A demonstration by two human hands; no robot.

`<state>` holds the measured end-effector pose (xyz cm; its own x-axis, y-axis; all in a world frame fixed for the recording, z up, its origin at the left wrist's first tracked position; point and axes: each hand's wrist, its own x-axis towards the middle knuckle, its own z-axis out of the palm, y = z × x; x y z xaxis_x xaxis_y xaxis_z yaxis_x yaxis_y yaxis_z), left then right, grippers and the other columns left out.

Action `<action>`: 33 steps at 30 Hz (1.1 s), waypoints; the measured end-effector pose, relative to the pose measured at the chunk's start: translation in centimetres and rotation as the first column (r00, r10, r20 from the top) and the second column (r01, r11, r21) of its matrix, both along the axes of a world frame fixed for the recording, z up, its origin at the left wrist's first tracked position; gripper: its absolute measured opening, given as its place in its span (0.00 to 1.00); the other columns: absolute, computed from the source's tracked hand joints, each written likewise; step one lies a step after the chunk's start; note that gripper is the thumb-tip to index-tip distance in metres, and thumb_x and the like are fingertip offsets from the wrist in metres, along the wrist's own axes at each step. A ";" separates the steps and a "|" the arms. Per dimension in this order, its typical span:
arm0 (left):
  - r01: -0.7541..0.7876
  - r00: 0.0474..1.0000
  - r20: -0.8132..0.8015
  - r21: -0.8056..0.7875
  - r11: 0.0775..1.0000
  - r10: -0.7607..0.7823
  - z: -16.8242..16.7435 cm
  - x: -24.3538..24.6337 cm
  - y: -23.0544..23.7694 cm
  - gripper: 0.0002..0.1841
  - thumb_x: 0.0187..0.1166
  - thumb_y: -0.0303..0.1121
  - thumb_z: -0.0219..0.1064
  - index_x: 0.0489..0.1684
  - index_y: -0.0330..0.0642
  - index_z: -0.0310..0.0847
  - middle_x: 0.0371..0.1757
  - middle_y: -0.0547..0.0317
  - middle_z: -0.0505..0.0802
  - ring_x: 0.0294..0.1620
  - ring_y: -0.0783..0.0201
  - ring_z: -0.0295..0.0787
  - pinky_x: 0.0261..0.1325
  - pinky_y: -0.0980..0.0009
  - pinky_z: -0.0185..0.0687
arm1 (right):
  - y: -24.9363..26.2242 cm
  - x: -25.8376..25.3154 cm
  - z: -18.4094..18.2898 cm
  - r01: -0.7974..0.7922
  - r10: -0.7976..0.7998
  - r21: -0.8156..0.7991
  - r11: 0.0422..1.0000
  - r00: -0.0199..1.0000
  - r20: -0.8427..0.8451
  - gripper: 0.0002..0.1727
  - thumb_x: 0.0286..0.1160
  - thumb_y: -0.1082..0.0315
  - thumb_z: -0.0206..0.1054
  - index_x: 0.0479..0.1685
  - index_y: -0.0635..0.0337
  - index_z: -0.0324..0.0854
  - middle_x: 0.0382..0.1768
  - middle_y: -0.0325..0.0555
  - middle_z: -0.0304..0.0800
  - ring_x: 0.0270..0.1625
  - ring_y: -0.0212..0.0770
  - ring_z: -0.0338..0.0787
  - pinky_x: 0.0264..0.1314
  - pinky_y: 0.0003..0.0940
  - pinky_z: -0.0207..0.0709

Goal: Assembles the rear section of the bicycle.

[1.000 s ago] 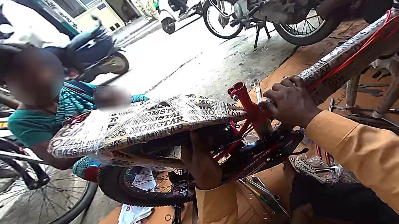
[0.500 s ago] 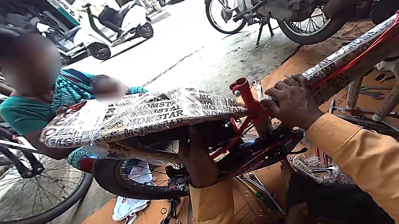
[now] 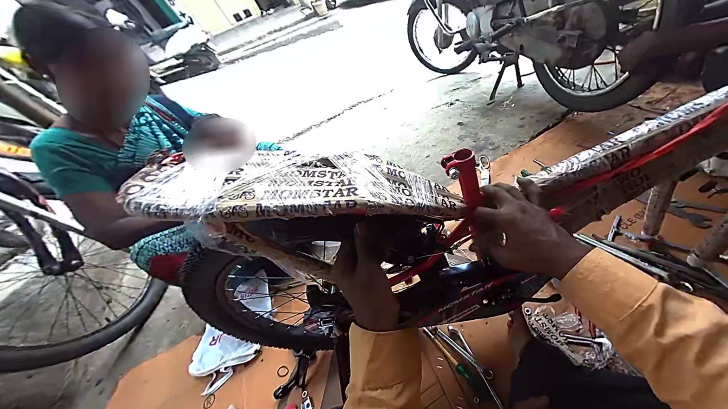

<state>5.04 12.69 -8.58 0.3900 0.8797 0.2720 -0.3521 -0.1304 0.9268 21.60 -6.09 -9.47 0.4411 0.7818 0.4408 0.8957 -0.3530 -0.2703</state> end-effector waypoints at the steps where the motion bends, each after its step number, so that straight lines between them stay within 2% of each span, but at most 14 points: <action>1: -0.008 1.000 -0.023 0.018 1.000 0.009 -0.1 0.1 0.0 0.16 0.87 0.45 0.63 0.45 0.40 0.87 0.34 0.58 0.94 0.34 0.64 0.93 0.43 0.65 0.93 | 0.1 -0.1 0.3 -0.022 0.022 -0.001 1.000 0.999 -0.031 0.19 0.62 0.40 0.76 0.49 0.35 0.92 0.72 0.48 0.83 0.82 0.55 0.73 0.84 0.76 0.46; 3: -0.035 0.993 -0.106 0.078 0.996 0.043 -0.4 0.2 0.0 0.16 0.86 0.44 0.65 0.42 0.40 0.89 0.32 0.59 0.95 0.33 0.66 0.93 0.42 0.67 0.92 | 0.0 -0.2 1.0 -0.078 0.080 0.023 0.997 0.990 -0.117 0.20 0.63 0.39 0.77 0.51 0.32 0.91 0.73 0.45 0.82 0.81 0.51 0.74 0.85 0.77 0.44; 7: -0.024 0.977 -0.200 0.259 0.965 0.078 -1.5 -0.5 1.0 0.16 0.86 0.45 0.65 0.40 0.41 0.92 0.34 0.58 0.97 0.38 0.64 0.96 0.48 0.58 0.94 | -0.1 0.0 1.0 -0.083 0.086 0.024 0.996 0.980 -0.178 0.20 0.65 0.37 0.73 0.55 0.27 0.91 0.76 0.40 0.80 0.82 0.47 0.73 0.86 0.77 0.44; 11: -0.045 0.937 -0.289 0.456 0.889 0.196 -2.9 -3.0 1.1 0.16 0.88 0.45 0.63 0.47 0.42 0.91 0.35 0.58 0.95 0.35 0.64 0.93 0.44 0.57 0.92 | 0.3 -0.3 0.8 -0.034 0.029 -0.021 0.999 0.983 -0.182 0.23 0.63 0.36 0.73 0.54 0.32 0.93 0.76 0.47 0.78 0.82 0.56 0.71 0.82 0.81 0.46; 12: -0.041 0.910 -0.330 0.530 0.847 0.250 -3.5 -3.5 1.1 0.15 0.87 0.44 0.63 0.50 0.42 0.90 0.39 0.57 0.95 0.38 0.62 0.93 0.47 0.54 0.91 | 0.5 -0.6 0.7 -0.013 0.008 -0.029 0.999 0.986 -0.167 0.24 0.62 0.35 0.72 0.55 0.32 0.93 0.76 0.48 0.78 0.83 0.58 0.71 0.82 0.82 0.44; 15: 0.086 0.820 -0.439 0.728 0.680 0.366 -5.3 -4.1 1.4 0.17 0.82 0.45 0.68 0.58 0.45 0.90 0.62 0.54 0.92 0.66 0.56 0.89 0.70 0.52 0.85 | 1.5 -1.4 0.3 0.054 -0.059 -0.040 0.998 0.991 -0.121 0.27 0.61 0.31 0.70 0.54 0.33 0.93 0.77 0.54 0.77 0.84 0.62 0.69 0.82 0.86 0.37; 17: 0.160 0.818 -0.429 0.809 0.565 0.383 -6.0 -3.5 1.1 0.18 0.79 0.46 0.71 0.57 0.44 0.90 0.63 0.49 0.91 0.70 0.51 0.86 0.74 0.50 0.80 | 1.8 -2.2 0.1 0.097 -0.101 -0.038 0.995 0.989 -0.108 0.30 0.61 0.29 0.67 0.56 0.34 0.93 0.80 0.58 0.72 0.86 0.65 0.65 0.82 0.87 0.34; 20: 0.132 0.817 -0.341 0.896 0.424 0.466 -6.4 -1.9 0.8 0.20 0.79 0.52 0.68 0.57 0.49 0.91 0.60 0.54 0.92 0.67 0.55 0.87 0.72 0.50 0.80 | 2.0 -2.9 -0.4 0.129 -0.132 -0.041 0.991 0.989 -0.070 0.39 0.64 0.23 0.60 0.65 0.38 0.90 0.87 0.63 0.63 0.91 0.67 0.57 0.84 0.85 0.32; 23: 0.087 0.833 -0.260 0.933 0.348 0.489 -6.7 -0.7 0.4 0.20 0.80 0.53 0.66 0.51 0.48 0.92 0.56 0.56 0.94 0.59 0.57 0.90 0.67 0.51 0.81 | 2.2 -3.8 -0.9 0.158 -0.159 -0.027 0.987 0.986 -0.058 0.42 0.60 0.23 0.63 0.69 0.39 0.88 0.88 0.70 0.58 0.91 0.73 0.53 0.83 0.87 0.31; 25: 0.108 0.836 -0.249 0.948 0.299 0.488 -7.1 0.1 -0.2 0.18 0.82 0.52 0.64 0.53 0.52 0.93 0.55 0.59 0.94 0.55 0.59 0.91 0.63 0.52 0.82 | 2.3 -3.9 -1.2 0.185 -0.187 -0.027 0.982 0.981 -0.050 0.41 0.56 0.23 0.67 0.67 0.38 0.89 0.88 0.71 0.57 0.90 0.74 0.54 0.81 0.87 0.36; 27: 0.178 0.821 -0.319 0.931 0.319 0.474 -7.1 0.4 -0.7 0.21 0.82 0.53 0.62 0.60 0.54 0.91 0.56 0.61 0.94 0.56 0.59 0.91 0.64 0.51 0.81 | 2.4 -3.9 -1.4 0.199 -0.200 -0.039 0.979 0.978 -0.052 0.41 0.54 0.22 0.68 0.65 0.37 0.90 0.88 0.69 0.58 0.91 0.73 0.53 0.82 0.87 0.34; 29: 0.254 0.801 -0.402 0.899 0.357 0.444 -6.5 0.4 -1.1 0.23 0.80 0.54 0.64 0.63 0.52 0.90 0.57 0.58 0.94 0.58 0.54 0.90 0.63 0.47 0.80 | 2.5 -4.2 -1.3 0.214 -0.219 -0.061 0.975 0.971 -0.097 0.42 0.53 0.23 0.71 0.63 0.40 0.91 0.88 0.66 0.60 0.91 0.70 0.54 0.82 0.87 0.36; 32: 0.292 0.788 -0.414 0.903 0.316 0.456 -6.0 0.6 -1.5 0.19 0.70 0.46 0.72 0.55 0.49 0.93 0.53 0.53 0.95 0.55 0.50 0.91 0.60 0.45 0.82 | 2.8 -4.6 -1.3 0.261 -0.271 -0.079 0.962 0.945 -0.184 0.40 0.48 0.26 0.78 0.63 0.35 0.90 0.88 0.61 0.62 0.91 0.65 0.55 0.83 0.83 0.44; 33: 0.311 0.785 -0.421 0.903 0.297 0.454 -5.9 0.6 -1.7 0.19 0.66 0.43 0.74 0.54 0.48 0.93 0.52 0.52 0.95 0.55 0.48 0.91 0.59 0.44 0.82 | 2.9 -4.7 -1.3 0.264 -0.277 -0.091 0.960 0.939 -0.203 0.40 0.47 0.27 0.80 0.64 0.33 0.89 0.90 0.60 0.57 0.93 0.65 0.51 0.84 0.82 0.42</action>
